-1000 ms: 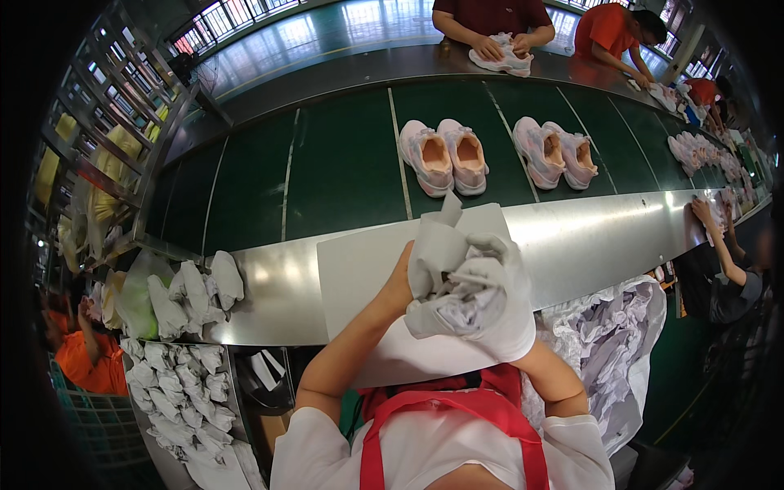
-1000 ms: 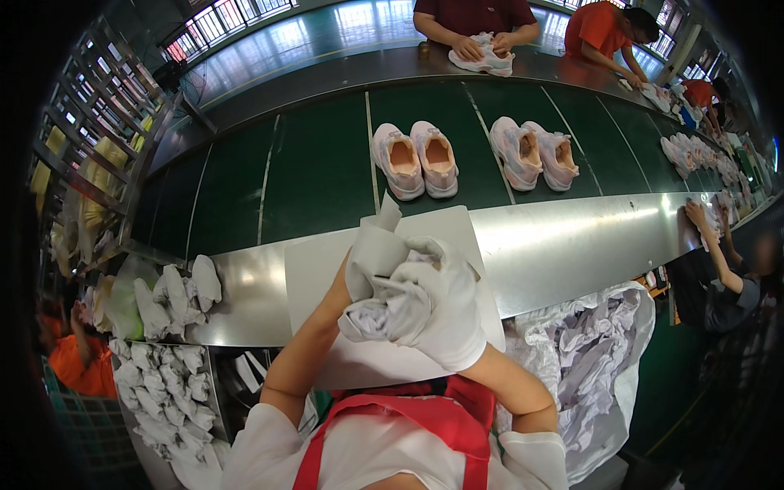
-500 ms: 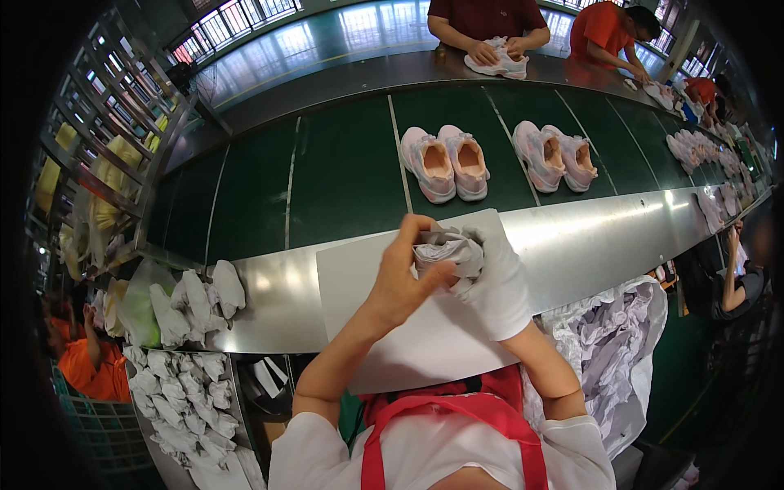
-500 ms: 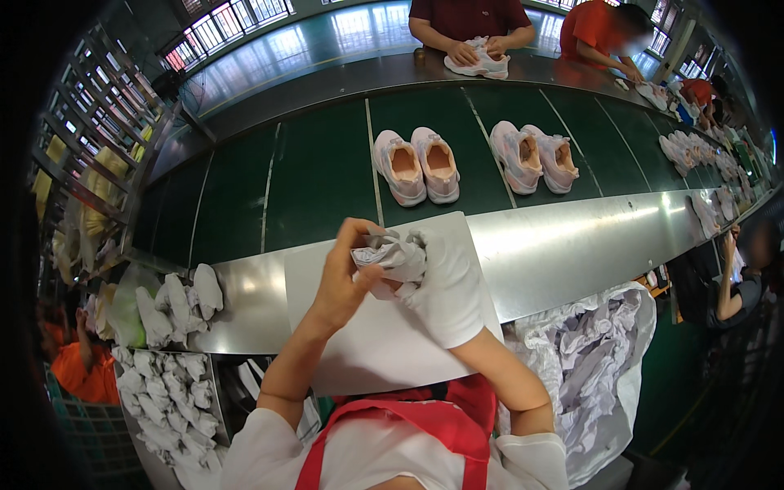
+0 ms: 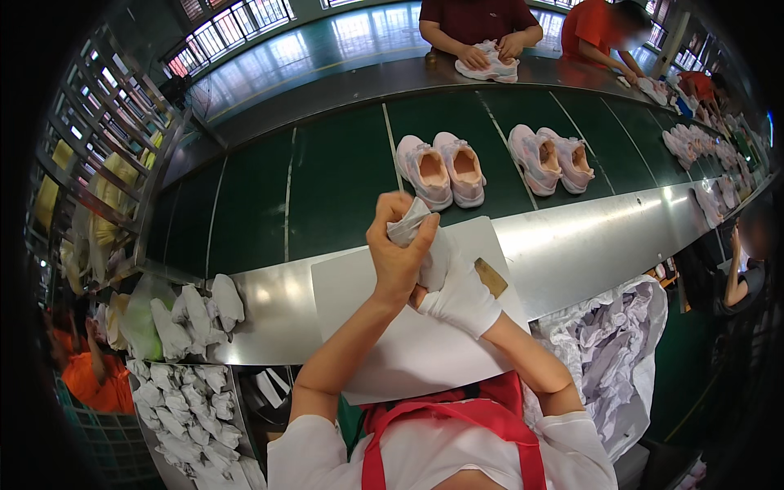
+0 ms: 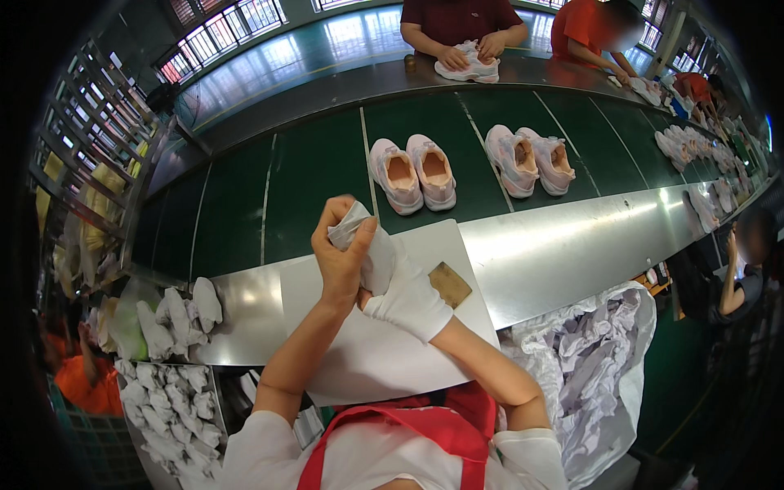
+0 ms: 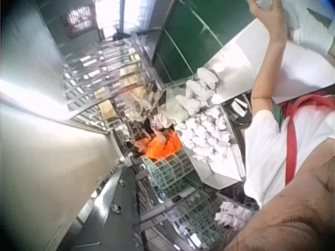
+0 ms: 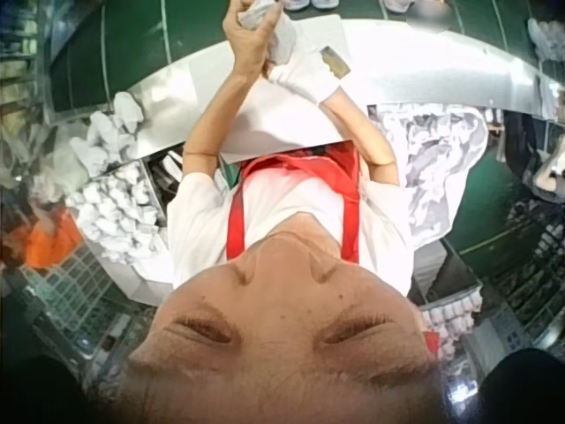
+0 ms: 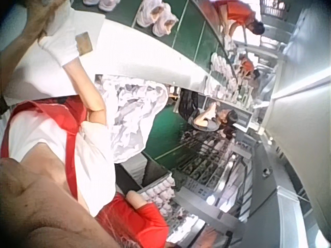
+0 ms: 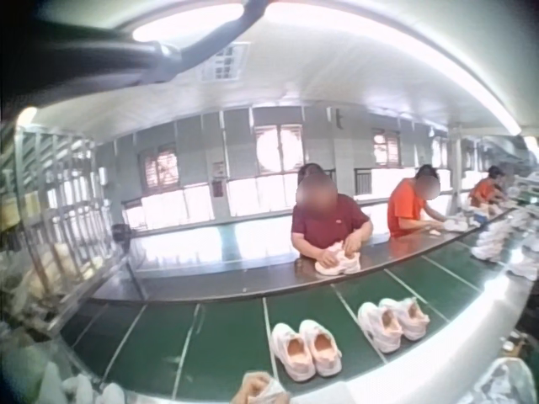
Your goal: The person takes white tissue paper from a large bag, crumples it into a ball, and stuffs it into the opening of white shoes moving along a conveyor belt. The person repeats this process for multiple pairs of shoes.
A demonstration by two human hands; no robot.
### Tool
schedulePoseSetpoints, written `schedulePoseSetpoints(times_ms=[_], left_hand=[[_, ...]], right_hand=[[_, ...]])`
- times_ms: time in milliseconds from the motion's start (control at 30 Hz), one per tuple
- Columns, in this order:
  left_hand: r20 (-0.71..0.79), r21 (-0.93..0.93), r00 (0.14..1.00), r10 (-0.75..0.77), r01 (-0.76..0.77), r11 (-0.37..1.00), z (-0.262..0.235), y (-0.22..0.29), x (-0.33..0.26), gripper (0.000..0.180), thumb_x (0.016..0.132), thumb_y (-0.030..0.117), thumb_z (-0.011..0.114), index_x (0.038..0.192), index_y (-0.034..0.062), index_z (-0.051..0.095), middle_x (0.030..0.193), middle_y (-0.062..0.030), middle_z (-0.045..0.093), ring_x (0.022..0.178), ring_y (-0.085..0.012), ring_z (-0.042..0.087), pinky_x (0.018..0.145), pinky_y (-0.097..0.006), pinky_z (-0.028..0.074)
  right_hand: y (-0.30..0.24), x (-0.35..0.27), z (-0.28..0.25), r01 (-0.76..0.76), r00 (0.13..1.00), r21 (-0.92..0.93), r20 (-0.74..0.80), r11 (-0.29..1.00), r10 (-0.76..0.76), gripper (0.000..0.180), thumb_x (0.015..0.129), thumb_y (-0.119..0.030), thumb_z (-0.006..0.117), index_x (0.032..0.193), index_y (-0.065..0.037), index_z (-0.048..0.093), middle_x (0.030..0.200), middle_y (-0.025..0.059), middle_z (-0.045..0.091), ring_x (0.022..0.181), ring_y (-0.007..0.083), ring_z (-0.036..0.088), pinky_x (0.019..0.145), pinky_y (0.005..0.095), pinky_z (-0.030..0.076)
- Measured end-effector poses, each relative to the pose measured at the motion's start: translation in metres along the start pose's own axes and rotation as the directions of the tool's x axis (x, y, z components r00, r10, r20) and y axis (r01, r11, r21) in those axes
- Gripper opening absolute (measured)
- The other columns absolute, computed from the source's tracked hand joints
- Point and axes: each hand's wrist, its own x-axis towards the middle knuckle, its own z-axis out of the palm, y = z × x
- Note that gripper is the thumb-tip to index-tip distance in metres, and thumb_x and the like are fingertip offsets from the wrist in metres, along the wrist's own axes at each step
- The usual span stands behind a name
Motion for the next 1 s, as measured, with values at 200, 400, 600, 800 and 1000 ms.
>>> schedulePoseSetpoints(times_ms=[200,400,600,800,1000], left_hand=[[0.343,-0.276,0.885,-0.315,0.415,0.867,-0.002,-0.021,0.024,0.031,0.089,0.035,0.058,0.073,0.0107,0.047,0.056,-0.0024,0.05,0.068,-0.018,0.059,0.108,-0.042,0.03],[0.138,-0.43,0.931,-0.337,0.363,0.827,0.015,-0.048,0.06,0.037,0.088,0.038,0.061,0.067,0.0132,0.043,0.055,-0.0022,0.046,0.056,-0.0134,0.052,0.093,-0.042,0.047],[0.269,-0.246,0.928,-0.258,0.325,0.913,0.067,-0.156,0.13,0.025,0.094,0.027,0.05,0.1,0.0033,0.057,0.097,-0.01,0.06,0.089,-0.0191,0.059,0.08,-0.03,0.049],[0.494,0.631,0.866,-0.077,-0.296,0.717,0.075,-0.241,0.192,0.033,0.086,0.018,0.054,0.109,-0.0059,0.054,0.103,-0.0288,0.06,0.096,-0.0398,0.06,0.082,-0.042,0.049],[0.656,0.657,0.724,-0.216,-0.406,0.636,0.088,-0.232,0.204,0.033,0.087,0.02,0.053,0.108,-0.0042,0.059,0.104,-0.0267,0.062,0.095,-0.0392,0.061,0.085,-0.041,0.048]], right_hand=[[0.03,0.012,-0.009,-0.062,0.998,-0.049,0.017,0.997,0.063,0.05,0.069,-0.015,0.069,0.113,-0.003,0.049,0.095,0.0163,0.059,0.081,0.0307,0.057,0.076,0.0357,0.047],[-0.003,0.022,-0.032,0.095,0.985,-0.365,-0.097,0.926,-0.139,0.062,0.075,-0.016,0.068,0.13,-0.003,0.042,0.108,0.0181,0.057,0.104,0.0333,0.056,0.088,0.0363,0.046],[0.031,0.052,-0.107,-0.312,0.95,-0.818,-0.259,0.483,0.175,0.034,0.078,-0.023,0.064,0.106,-0.008,0.052,0.102,0.0152,0.062,0.077,0.0354,0.064,0.067,0.041,0.052],[0.041,0.116,-0.125,-0.114,0.96,-0.953,-0.033,0.28,0.277,0.034,0.075,-0.029,0.064,0.094,-0.003,0.054,0.082,0.0204,0.066,0.079,0.0359,0.065,0.072,0.0442,0.051],[0.143,0.181,-0.122,-0.203,0.915,-0.958,-0.113,0.201,0.387,0.03,0.08,-0.03,0.058,0.098,-0.005,0.063,0.09,0.0156,0.068,0.081,0.0307,0.068,0.069,0.0411,0.053]])
